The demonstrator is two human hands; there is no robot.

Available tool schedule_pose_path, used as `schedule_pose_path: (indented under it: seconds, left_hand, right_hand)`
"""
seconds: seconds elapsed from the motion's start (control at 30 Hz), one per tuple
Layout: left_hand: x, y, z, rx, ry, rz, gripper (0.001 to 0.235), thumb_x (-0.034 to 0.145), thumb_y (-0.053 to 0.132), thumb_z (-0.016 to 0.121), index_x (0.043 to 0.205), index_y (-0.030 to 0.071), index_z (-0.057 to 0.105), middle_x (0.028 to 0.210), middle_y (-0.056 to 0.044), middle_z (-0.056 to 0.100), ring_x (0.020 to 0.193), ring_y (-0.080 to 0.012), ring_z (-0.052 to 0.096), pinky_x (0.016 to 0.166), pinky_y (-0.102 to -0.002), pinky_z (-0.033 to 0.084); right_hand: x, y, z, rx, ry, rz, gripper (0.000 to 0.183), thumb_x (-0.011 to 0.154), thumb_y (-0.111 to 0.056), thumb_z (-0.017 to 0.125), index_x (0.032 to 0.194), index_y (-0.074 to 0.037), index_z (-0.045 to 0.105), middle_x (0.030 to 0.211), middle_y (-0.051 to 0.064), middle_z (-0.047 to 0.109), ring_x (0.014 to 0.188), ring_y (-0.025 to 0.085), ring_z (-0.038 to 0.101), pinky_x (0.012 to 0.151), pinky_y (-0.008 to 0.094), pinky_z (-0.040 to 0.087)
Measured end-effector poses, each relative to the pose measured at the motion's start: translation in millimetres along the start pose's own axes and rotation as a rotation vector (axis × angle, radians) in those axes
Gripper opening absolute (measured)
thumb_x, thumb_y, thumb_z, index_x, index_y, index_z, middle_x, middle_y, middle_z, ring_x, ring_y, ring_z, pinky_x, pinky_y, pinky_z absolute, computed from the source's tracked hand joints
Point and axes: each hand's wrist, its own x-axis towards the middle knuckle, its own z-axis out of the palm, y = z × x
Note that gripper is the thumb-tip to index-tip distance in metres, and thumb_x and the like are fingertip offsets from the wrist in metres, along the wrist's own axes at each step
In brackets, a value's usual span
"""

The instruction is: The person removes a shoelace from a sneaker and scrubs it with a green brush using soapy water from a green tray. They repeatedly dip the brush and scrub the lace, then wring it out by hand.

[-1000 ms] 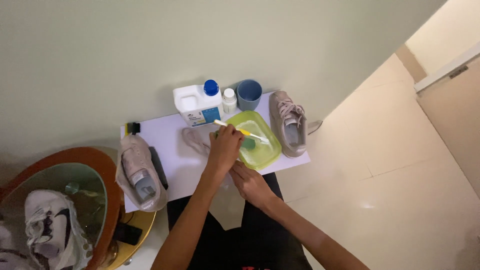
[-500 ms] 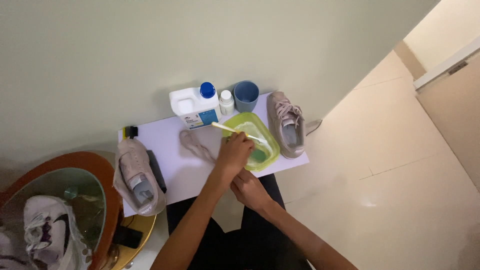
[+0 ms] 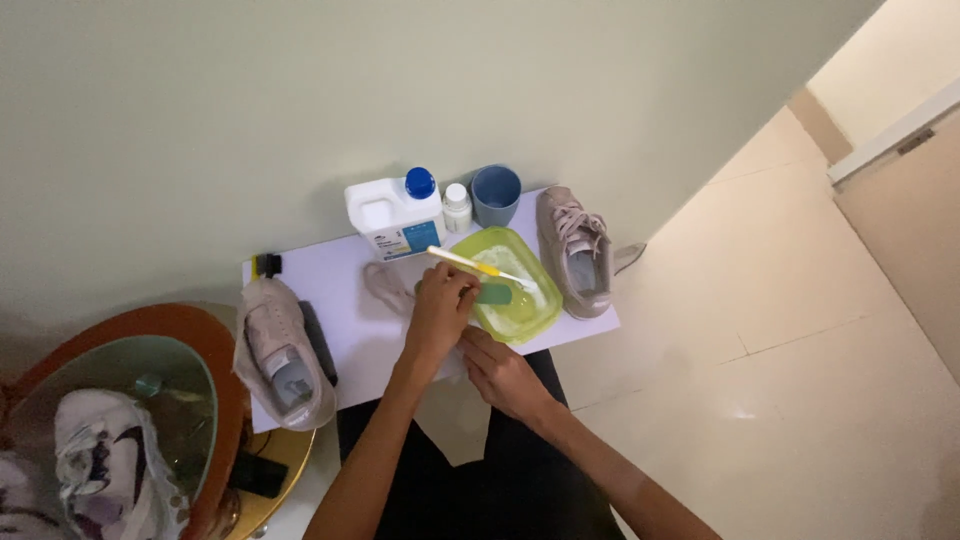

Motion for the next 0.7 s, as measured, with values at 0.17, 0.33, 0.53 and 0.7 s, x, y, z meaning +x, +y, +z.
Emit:
schedule_pose_path:
  seconds: [0.17, 0.33, 0.53, 0.7]
  left_hand:
    - [1, -10, 5, -0.159, 0.009, -0.061, 0.013, 0.102, 0.024, 0.062, 0.105, 0.019, 0.073, 0.105, -0.007, 0.058, 0.106, -0.032, 0.06, 0.091, -0.043, 0.052]
    - [-1, 7, -11, -0.378, -0.003, -0.177, 0.017, 0.104, 0.026, 0.062, 0.111, 0.016, 0.074, 0.11, -0.011, 0.061, 0.113, -0.031, 0.061, 0.099, -0.042, 0.051]
    - [-5, 4, -10, -0.426, 0.026, -0.206, 0.016, 0.103, 0.024, 0.064, 0.112, 0.016, 0.075, 0.111, -0.008, 0.061, 0.115, -0.027, 0.061, 0.099, -0.039, 0.052]
    - [-15, 15, -20, -0.477, 0.052, -0.222, 0.016, 0.103, 0.021, 0.064, 0.113, 0.013, 0.074, 0.112, -0.011, 0.062, 0.117, -0.0272, 0.06, 0.101, -0.043, 0.05]
  right_hand:
    - [2, 1, -3, 0.021, -0.011, 0.012, 0.027, 0.1, -0.002, 0.06, 0.125, 0.003, 0.068, 0.124, 0.019, 0.067, 0.116, 0.031, 0.068, 0.095, 0.034, 0.057]
    - [5, -2, -7, 0.016, 0.002, 0.002, 0.03, 0.099, 0.001, 0.061, 0.129, 0.005, 0.067, 0.123, 0.023, 0.068, 0.115, 0.033, 0.069, 0.094, 0.036, 0.059]
    - [3, 0, -3, 0.093, 0.004, 0.042, 0.032, 0.1, 0.0, 0.06, 0.131, 0.006, 0.065, 0.125, 0.024, 0.068, 0.114, 0.036, 0.07, 0.093, 0.038, 0.059]
    - [-1, -2, -2, 0.016, -0.019, 0.027, 0.03, 0.101, -0.001, 0.059, 0.129, 0.005, 0.067, 0.125, 0.023, 0.068, 0.113, 0.034, 0.07, 0.091, 0.036, 0.06]
